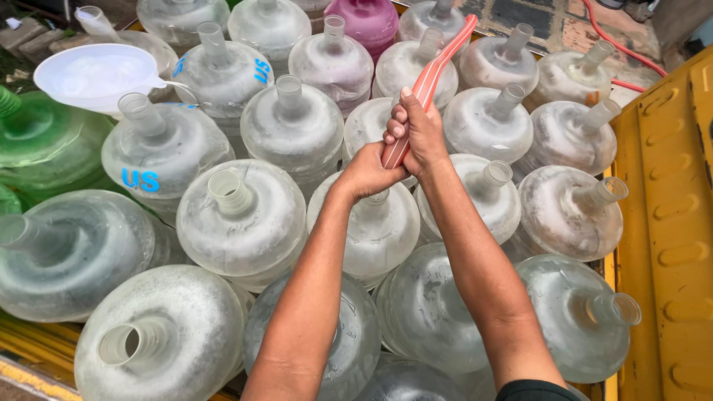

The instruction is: The person uses a red hose to fill large water jugs arranged in the back of a yellow truck. They repeatedly insert the hose into different jugs, hold it in place, and move it to the next container. A white funnel is visible on top of one jug.

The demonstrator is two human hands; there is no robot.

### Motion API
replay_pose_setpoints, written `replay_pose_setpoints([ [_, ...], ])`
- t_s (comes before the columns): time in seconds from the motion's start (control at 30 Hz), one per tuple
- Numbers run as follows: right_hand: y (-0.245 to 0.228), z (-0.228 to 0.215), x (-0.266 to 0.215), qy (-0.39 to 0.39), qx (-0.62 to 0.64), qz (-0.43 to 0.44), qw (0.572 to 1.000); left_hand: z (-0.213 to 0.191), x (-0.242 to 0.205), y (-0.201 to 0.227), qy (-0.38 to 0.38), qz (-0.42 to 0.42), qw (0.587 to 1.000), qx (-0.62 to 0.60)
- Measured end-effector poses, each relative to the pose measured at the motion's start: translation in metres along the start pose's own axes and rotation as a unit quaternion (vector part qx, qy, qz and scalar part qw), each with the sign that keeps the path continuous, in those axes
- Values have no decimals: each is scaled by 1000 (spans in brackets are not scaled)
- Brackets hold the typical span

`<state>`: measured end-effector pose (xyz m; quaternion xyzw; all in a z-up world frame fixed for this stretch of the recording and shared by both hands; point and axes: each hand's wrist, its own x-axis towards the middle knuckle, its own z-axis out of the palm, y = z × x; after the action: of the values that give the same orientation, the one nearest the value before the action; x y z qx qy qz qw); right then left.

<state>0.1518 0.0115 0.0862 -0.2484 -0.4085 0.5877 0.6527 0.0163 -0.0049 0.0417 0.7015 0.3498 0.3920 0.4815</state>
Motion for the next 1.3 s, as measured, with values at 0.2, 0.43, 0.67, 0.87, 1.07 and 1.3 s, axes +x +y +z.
replay_pose_setpoints([
  [0.2, 14, -11, -11, 10, 5, -14, 1000, 11, -9, -16, 40, 25, 997, 56],
  [0.43, 27, -2, -16, 26, -37, 7, 999, 15, -7, -26, 97, -37, 989, 103],
  [0.67, 30, -8, -15, -1, -2, 59, 998, 10, -6, -33, 50, -54, 996, 60],
  [0.87, 32, -15, -12, 26, -5, 71, 997, 9, -6, -33, 43, -68, 995, 65],
  [1.07, 39, -18, -10, 65, -18, 50, 996, 12, -5, -36, 49, -63, 993, 89],
  [1.3, 38, -11, -13, 80, -47, 38, 995, 11, -5, -35, 44, -80, 992, 82],
])
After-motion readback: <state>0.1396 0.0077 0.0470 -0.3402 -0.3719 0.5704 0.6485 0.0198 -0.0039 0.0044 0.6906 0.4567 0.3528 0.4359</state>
